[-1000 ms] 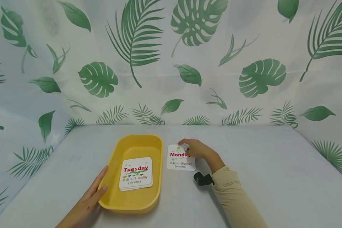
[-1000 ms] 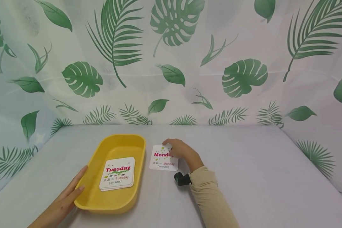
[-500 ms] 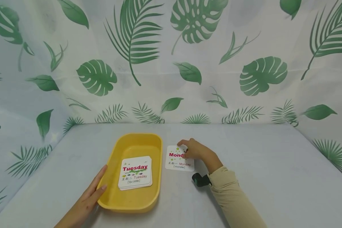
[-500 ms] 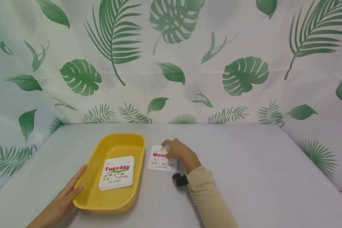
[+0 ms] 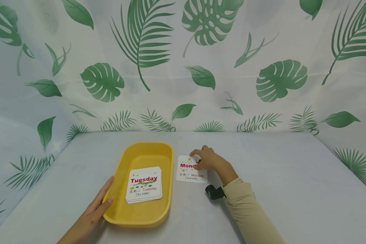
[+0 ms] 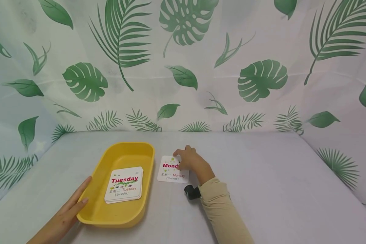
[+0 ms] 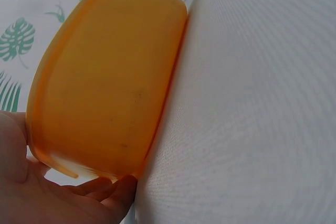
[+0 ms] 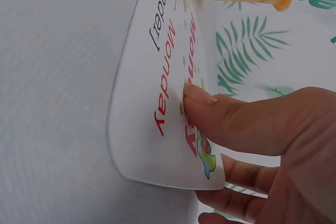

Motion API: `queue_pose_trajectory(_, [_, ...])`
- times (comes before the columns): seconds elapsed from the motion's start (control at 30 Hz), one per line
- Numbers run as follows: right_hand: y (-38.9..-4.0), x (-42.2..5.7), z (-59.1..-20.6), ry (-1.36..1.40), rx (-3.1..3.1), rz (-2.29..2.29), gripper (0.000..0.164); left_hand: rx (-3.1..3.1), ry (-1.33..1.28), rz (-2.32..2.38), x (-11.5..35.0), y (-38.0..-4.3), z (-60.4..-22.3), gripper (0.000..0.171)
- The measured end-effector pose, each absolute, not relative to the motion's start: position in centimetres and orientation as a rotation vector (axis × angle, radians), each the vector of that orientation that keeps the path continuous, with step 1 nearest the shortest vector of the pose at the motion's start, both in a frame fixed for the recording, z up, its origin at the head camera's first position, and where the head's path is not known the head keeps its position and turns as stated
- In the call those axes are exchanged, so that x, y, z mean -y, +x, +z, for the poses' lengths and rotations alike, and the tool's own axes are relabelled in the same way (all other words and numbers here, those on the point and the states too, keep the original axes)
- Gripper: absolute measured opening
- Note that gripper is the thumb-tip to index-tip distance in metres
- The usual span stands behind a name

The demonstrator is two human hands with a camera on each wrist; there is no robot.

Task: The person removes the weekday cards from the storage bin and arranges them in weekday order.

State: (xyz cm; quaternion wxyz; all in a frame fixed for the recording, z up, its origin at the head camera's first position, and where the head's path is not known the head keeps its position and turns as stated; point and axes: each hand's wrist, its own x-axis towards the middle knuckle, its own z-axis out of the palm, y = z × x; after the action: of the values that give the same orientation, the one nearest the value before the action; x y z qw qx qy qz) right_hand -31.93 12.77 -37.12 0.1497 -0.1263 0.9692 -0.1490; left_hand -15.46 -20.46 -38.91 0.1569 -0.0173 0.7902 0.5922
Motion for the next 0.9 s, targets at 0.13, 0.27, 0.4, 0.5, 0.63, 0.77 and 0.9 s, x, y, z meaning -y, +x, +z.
queue_pose_trajectory(0.13, [-31.97,-12.79,-37.17,-0.379,-2.794,-0.390,0.050,-2.254,-0.049,1.686,20.46,-15.50,-38.89,0.065])
queue_pose_trajectory(0.27, [-32.03,-12.71,-37.31,-0.383,-2.797,-0.366,0.050,-2.242,-0.062,1.682,20.45,-15.55,-38.85,0.065])
queue_pose_trajectory(0.4, [-32.00,-12.74,-37.19,-0.370,-2.803,-0.356,0.049,-2.253,-0.072,1.664,20.41,-15.60,-38.75,0.065])
queue_pose_trajectory(0.5, [-31.88,-12.78,-37.12,-0.349,-2.813,-0.348,0.048,-2.265,-0.068,1.659,20.47,-15.53,-38.77,0.065])
queue_pose_trajectory(0.63, [-31.80,-12.88,-36.97,-0.334,-2.819,-0.332,0.046,-2.273,-0.055,1.660,20.55,-15.52,-38.80,0.063])
queue_pose_trajectory(0.77, [-31.88,-12.85,-36.90,-0.338,-2.811,-0.327,0.047,-2.267,-0.053,1.665,20.61,-15.51,-38.79,0.063])
queue_pose_trajectory(0.9, [-32.05,-12.85,-36.94,-0.339,-2.821,-0.315,0.049,-2.264,-0.056,1.668,20.55,-15.61,-38.72,0.064])
